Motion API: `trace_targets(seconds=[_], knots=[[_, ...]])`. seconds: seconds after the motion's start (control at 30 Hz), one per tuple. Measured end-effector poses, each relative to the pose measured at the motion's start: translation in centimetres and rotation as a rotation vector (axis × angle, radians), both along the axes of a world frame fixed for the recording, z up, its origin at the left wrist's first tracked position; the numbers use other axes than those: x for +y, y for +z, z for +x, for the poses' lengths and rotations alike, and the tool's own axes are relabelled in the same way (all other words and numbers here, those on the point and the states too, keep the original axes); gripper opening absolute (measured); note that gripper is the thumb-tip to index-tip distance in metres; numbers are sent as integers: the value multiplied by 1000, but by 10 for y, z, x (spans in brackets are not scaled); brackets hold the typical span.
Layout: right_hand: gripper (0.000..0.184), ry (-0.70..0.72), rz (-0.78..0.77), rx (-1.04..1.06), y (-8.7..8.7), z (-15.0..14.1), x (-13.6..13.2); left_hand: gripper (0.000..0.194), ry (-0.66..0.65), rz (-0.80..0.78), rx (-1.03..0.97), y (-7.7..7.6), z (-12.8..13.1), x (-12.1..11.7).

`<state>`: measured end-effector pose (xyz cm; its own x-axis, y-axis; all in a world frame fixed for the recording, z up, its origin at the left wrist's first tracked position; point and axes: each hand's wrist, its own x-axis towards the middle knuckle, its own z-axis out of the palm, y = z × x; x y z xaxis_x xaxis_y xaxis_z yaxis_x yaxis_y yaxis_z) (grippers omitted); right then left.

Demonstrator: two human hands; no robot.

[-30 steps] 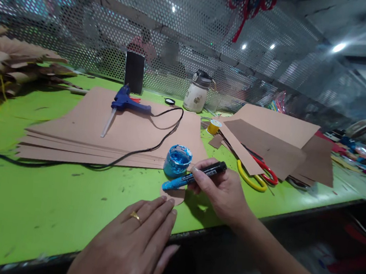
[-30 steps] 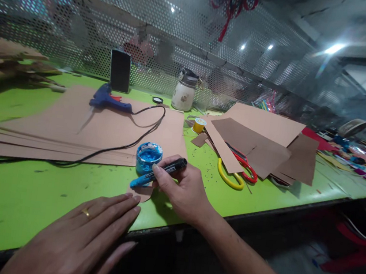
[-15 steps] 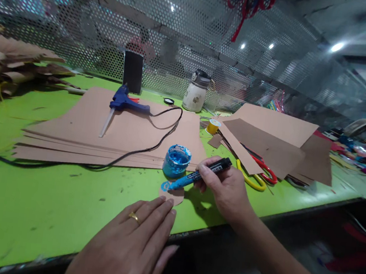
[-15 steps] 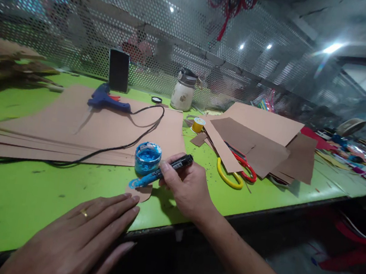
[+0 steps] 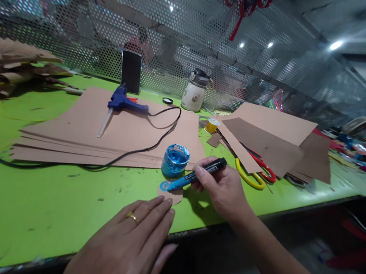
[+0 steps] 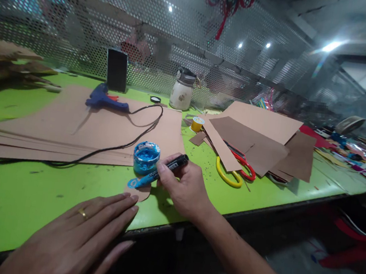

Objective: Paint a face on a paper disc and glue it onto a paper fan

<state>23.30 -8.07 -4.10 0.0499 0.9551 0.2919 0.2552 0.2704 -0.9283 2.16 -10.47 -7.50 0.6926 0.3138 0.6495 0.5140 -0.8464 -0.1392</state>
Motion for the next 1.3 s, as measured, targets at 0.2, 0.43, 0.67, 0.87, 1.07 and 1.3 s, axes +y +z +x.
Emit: trace_targets(seconds=[0.2,0.43,0.67,0.87,1.07,1.3], knots=[[19,-45,-3,56,3,-1,-1,31,15,-10,-12,0,-1,-1],[17,32,3,2,0,-1,1,31,-5,7,-20,1,-1,0],[17,-24,8,3,4,0,0,29,-13,-43,-60,4,-1,-1],[12,-10,57,-19,4,-1,0,30,-15,-49,-50,2,0,-2],[9,27,88,-61,3,-1,1,30,-18,-33,-38,2,-2,-1],[13,-29,72,-21,6,-2,1,30,-9,-33,-44,3,-1,-1]])
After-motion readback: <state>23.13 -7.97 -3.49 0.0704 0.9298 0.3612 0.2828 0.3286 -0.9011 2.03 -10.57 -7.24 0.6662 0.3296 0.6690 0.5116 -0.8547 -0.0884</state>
